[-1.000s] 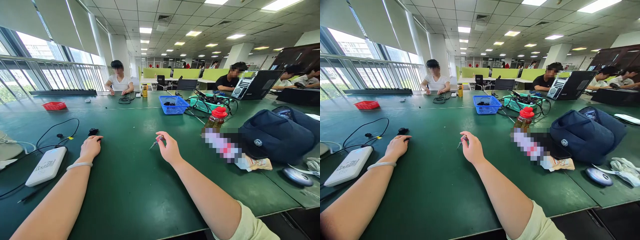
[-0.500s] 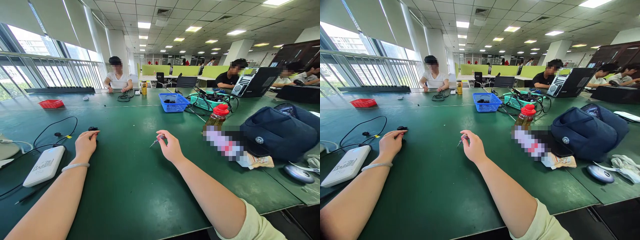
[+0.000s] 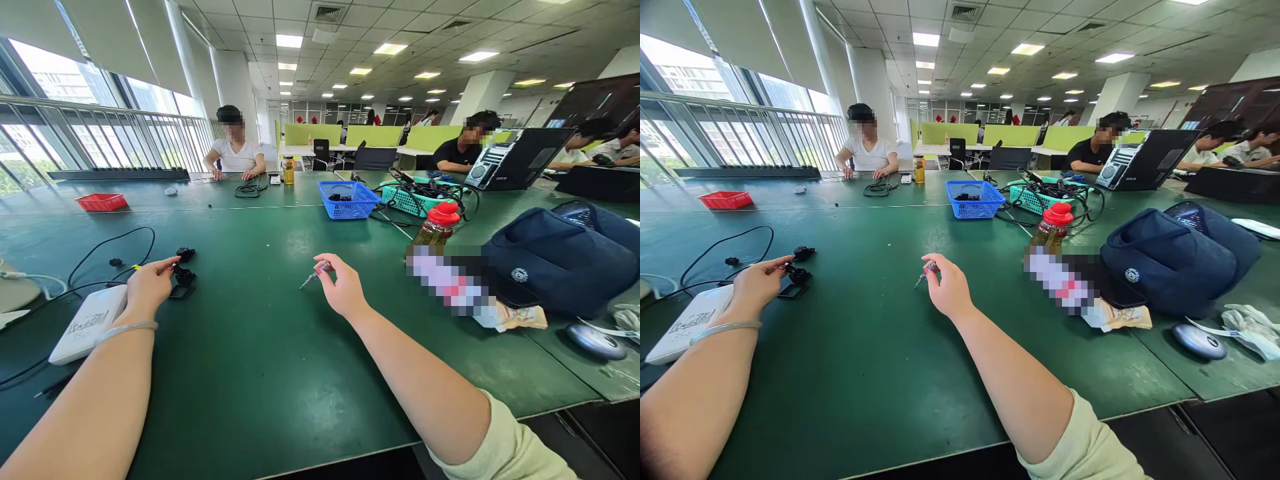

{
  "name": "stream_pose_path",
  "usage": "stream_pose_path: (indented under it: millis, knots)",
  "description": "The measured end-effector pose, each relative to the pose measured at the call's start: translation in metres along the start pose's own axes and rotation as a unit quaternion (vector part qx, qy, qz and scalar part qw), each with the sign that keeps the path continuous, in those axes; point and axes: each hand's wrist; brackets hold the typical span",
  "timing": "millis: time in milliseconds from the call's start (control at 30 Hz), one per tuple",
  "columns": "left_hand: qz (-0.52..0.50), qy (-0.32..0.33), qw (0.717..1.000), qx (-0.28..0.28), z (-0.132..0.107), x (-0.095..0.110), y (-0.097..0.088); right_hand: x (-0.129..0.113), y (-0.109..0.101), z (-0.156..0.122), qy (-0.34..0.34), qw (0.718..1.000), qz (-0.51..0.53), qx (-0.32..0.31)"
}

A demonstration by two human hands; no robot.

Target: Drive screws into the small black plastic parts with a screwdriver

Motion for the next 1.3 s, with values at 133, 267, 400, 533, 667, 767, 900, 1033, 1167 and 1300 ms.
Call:
stream_pose_path:
  millis: [133, 267, 400, 533, 667, 767, 900, 1033, 1167, 1300]
  knots:
    - [0.013, 0.037, 0.999, 0.007, 0.001, 0.0, 0.007, 0.001, 0.0, 0.0, 0.006, 1.0, -0.005, -0.002]
    - [0.013, 0.074, 0.997, 0.029, 0.002, 0.0, 0.011, 0.002, 0.0, 0.0, 0.001, 1.0, -0.008, -0.001]
    - [0.012, 0.074, 0.996, 0.039, 0.003, -0.001, 0.013, 0.003, 0.001, 0.0, 0.001, 1.0, -0.007, -0.003]
    - [0.036, 0.064, 0.997, 0.027, 0.006, -0.002, 0.016, 0.003, 0.001, 0.0, 0.0, 1.0, -0.006, -0.004]
    - [0.066, 0.057, 0.996, 0.014, 0.008, -0.003, 0.017, 0.003, 0.001, 0.0, 0.0, 1.0, -0.006, -0.004]
    - [0.077, 0.048, 0.996, 0.0, 0.008, -0.002, 0.015, 0.002, 0.001, 0.0, 0.003, 1.0, -0.004, -0.005]
    - [0.084, 0.036, 0.996, -0.008, 0.006, 0.002, 0.013, 0.001, 0.001, 0.0, 0.007, 1.0, -0.006, -0.009]
    - [0.089, 0.054, 0.995, -0.011, 0.005, 0.003, 0.016, 0.001, 0.001, 0.0, 0.009, 1.0, -0.007, -0.011]
    - [0.089, 0.091, 0.992, 0.002, 0.007, -0.001, 0.021, 0.001, 0.001, 0.001, 0.007, 1.0, -0.006, -0.015]
    - [0.072, 0.096, 0.993, 0.018, 0.005, -0.003, 0.022, -0.001, 0.001, 0.0, 0.011, 1.0, -0.006, -0.015]
Point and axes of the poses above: each hand's wrist, its own z-axis towards the middle knuckle, its own y-axis out of the palm, x = y × z, and after that the axes turned 2 degrees about -x, right-handed
